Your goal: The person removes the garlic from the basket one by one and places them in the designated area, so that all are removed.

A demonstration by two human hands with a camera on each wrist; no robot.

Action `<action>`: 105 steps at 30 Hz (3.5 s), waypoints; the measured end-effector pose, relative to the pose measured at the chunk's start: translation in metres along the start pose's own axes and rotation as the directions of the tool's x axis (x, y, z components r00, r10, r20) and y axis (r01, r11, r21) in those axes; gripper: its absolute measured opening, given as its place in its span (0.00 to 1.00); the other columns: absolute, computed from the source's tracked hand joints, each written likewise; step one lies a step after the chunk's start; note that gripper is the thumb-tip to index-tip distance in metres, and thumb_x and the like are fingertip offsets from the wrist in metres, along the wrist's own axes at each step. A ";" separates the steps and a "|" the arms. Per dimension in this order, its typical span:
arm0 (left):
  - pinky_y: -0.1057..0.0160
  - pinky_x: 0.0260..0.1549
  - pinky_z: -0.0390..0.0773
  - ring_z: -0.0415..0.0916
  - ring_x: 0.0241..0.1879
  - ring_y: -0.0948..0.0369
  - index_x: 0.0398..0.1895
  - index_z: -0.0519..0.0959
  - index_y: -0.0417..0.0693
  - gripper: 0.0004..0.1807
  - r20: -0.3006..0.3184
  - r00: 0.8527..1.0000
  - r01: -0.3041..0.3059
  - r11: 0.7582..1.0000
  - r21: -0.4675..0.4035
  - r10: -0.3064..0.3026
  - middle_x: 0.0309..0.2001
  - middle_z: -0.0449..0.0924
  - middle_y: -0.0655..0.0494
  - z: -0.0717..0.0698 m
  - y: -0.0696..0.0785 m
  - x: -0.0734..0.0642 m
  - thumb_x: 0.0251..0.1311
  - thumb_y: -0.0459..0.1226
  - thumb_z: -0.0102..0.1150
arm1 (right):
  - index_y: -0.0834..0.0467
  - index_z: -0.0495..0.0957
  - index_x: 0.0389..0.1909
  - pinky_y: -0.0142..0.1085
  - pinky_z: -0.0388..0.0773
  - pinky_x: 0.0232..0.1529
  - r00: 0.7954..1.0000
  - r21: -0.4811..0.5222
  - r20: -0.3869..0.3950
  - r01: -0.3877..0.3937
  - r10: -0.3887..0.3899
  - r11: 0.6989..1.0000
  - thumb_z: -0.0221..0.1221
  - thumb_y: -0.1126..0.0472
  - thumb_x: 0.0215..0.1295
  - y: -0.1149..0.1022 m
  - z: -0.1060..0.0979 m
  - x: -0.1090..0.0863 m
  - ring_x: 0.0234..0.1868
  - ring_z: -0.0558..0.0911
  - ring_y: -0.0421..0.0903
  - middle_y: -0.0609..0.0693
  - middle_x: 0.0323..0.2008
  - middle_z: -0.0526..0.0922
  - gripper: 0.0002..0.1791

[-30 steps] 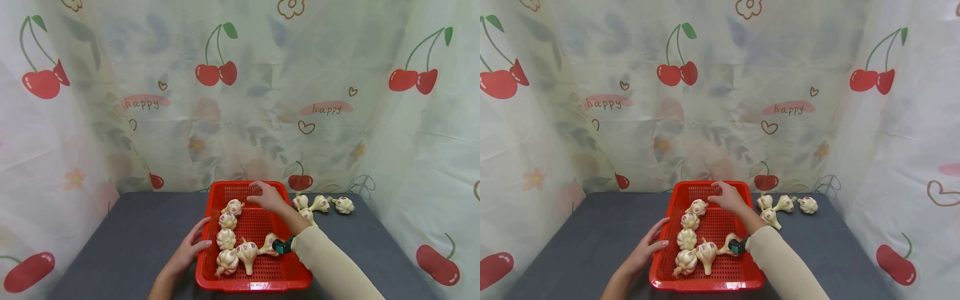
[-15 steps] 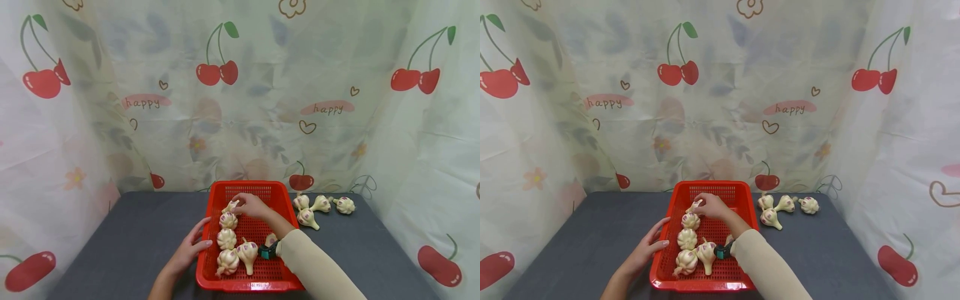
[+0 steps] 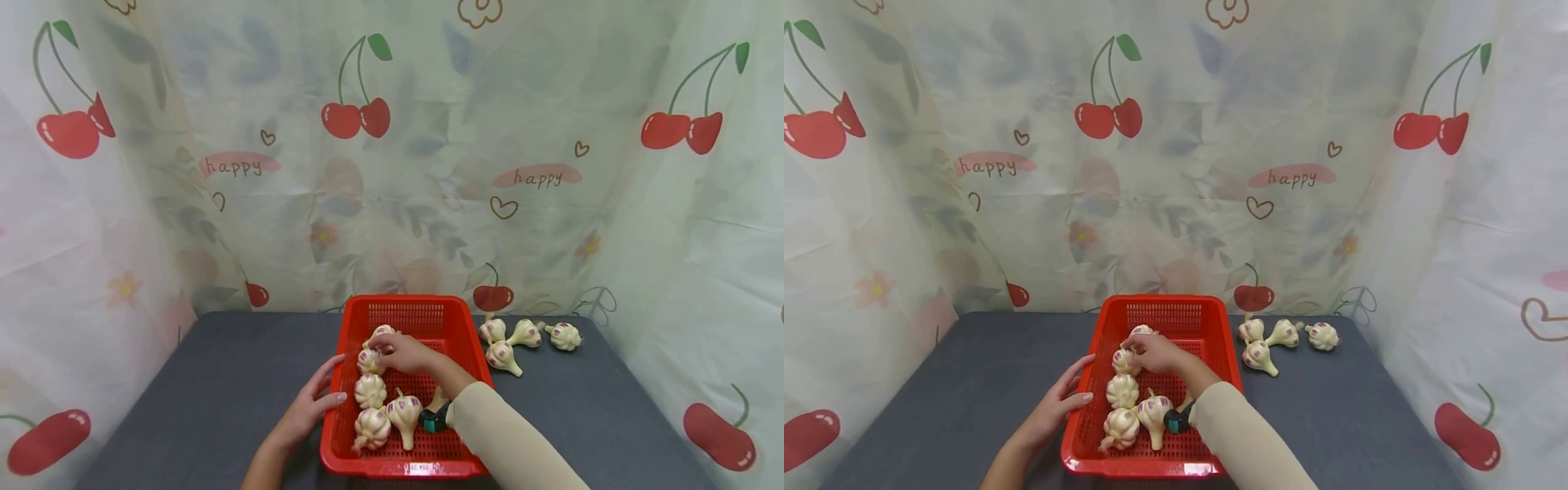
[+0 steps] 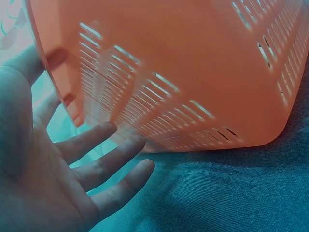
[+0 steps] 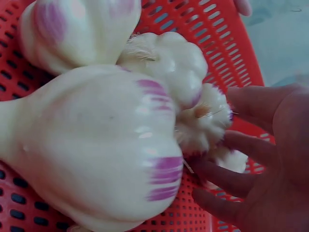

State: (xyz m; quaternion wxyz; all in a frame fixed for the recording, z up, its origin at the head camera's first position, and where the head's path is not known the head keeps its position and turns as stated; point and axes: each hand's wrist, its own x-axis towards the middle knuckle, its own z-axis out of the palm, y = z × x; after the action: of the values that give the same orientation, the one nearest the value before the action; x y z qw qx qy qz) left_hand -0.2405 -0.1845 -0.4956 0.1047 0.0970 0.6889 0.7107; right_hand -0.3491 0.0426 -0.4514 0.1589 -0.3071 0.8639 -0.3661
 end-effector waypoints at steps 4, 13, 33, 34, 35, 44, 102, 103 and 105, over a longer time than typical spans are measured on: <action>0.47 0.50 0.76 0.67 0.61 0.42 0.76 0.52 0.57 0.35 0.005 1.000 0.004 1.000 0.000 -0.004 0.68 0.57 0.35 0.000 -0.001 0.000 0.68 0.39 0.53 | 0.55 0.74 0.62 0.46 0.74 0.53 1.000 -0.031 0.027 0.002 -0.002 1.000 0.59 0.61 0.67 0.000 0.004 -0.001 0.53 0.76 0.49 0.50 0.56 0.77 0.22; 0.46 0.49 0.77 0.67 0.60 0.41 0.76 0.52 0.57 0.35 -0.005 1.000 0.005 1.000 0.007 -0.005 0.68 0.57 0.34 0.000 0.000 0.000 0.68 0.38 0.53 | 0.57 0.74 0.60 0.37 0.72 0.37 1.000 -0.102 0.029 0.009 -0.006 0.995 0.62 0.63 0.63 -0.001 0.006 -0.001 0.37 0.75 0.45 0.50 0.51 0.78 0.24; 0.46 0.48 0.77 0.66 0.61 0.39 0.76 0.51 0.56 0.36 0.013 1.000 0.003 1.000 0.003 -0.003 0.69 0.55 0.32 -0.001 -0.001 0.001 0.68 0.38 0.53 | 0.58 0.76 0.53 0.38 0.76 0.41 1.000 -0.057 -0.024 0.000 -0.002 0.998 0.64 0.62 0.62 -0.002 -0.005 -0.003 0.42 0.75 0.46 0.48 0.46 0.79 0.18; 0.46 0.48 0.77 0.65 0.62 0.39 0.76 0.51 0.56 0.35 0.013 1.000 0.003 1.000 0.003 -0.003 0.69 0.55 0.32 -0.001 -0.001 0.001 0.68 0.37 0.53 | 0.58 0.76 0.53 0.38 0.76 0.40 0.999 -0.044 -0.039 -0.001 0.000 0.999 0.64 0.62 0.61 -0.003 -0.007 -0.004 0.41 0.76 0.46 0.48 0.44 0.79 0.19; 0.46 0.48 0.77 0.65 0.62 0.39 0.76 0.51 0.56 0.35 0.012 1.000 0.002 1.000 0.003 -0.002 0.69 0.55 0.32 -0.001 -0.001 0.001 0.68 0.37 0.52 | 0.58 0.75 0.52 0.38 0.76 0.40 0.999 -0.036 -0.054 -0.002 0.000 0.999 0.65 0.62 0.61 -0.004 -0.009 -0.005 0.40 0.76 0.46 0.48 0.43 0.79 0.19; 0.46 0.47 0.78 0.66 0.61 0.39 0.76 0.52 0.56 0.35 -0.011 1.000 0.011 1.000 0.010 -0.010 0.67 0.57 0.33 0.000 0.000 0.000 0.68 0.38 0.53 | 0.55 0.77 0.49 0.39 0.76 0.40 0.990 0.003 -0.143 0.000 0.000 1.000 0.64 0.59 0.60 -0.011 -0.031 -0.020 0.38 0.75 0.47 0.47 0.41 0.78 0.17; 0.46 0.47 0.78 0.67 0.61 0.40 0.76 0.52 0.57 0.36 -0.026 0.999 0.024 1.000 0.010 -0.024 0.68 0.57 0.34 0.003 0.000 0.000 0.67 0.40 0.54 | 0.63 0.71 0.63 0.39 0.79 0.35 0.793 0.139 -0.595 -0.055 0.128 0.989 0.61 0.53 0.67 0.106 -0.128 -0.160 0.40 0.77 0.48 0.62 0.55 0.74 0.28; 0.46 0.47 0.78 0.67 0.60 0.40 0.76 0.52 0.57 0.36 -0.026 0.999 0.023 1.000 0.010 -0.023 0.68 0.57 0.34 0.003 0.000 0.000 0.67 0.40 0.54 | 0.64 0.70 0.63 0.39 0.79 0.36 0.791 0.135 -0.597 -0.065 0.133 0.989 0.61 0.53 0.68 0.109 -0.128 -0.161 0.40 0.78 0.49 0.62 0.55 0.74 0.28; 0.46 0.48 0.78 0.67 0.60 0.40 0.76 0.52 0.57 0.36 -0.024 1.000 0.020 1.000 0.009 -0.020 0.68 0.57 0.33 0.002 0.000 0.000 0.68 0.40 0.54 | 0.65 0.69 0.63 0.41 0.79 0.37 0.783 0.116 -0.605 -0.089 0.141 0.989 0.60 0.52 0.68 0.116 -0.127 -0.165 0.43 0.78 0.52 0.63 0.56 0.74 0.29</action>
State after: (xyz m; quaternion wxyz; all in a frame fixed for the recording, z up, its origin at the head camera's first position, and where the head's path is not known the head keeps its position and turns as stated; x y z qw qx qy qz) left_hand -0.2395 -0.1823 -0.4957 0.1031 0.0819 0.6943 0.7075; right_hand -0.3351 0.2805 -0.4414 -0.0947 -0.1121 0.8705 -0.4699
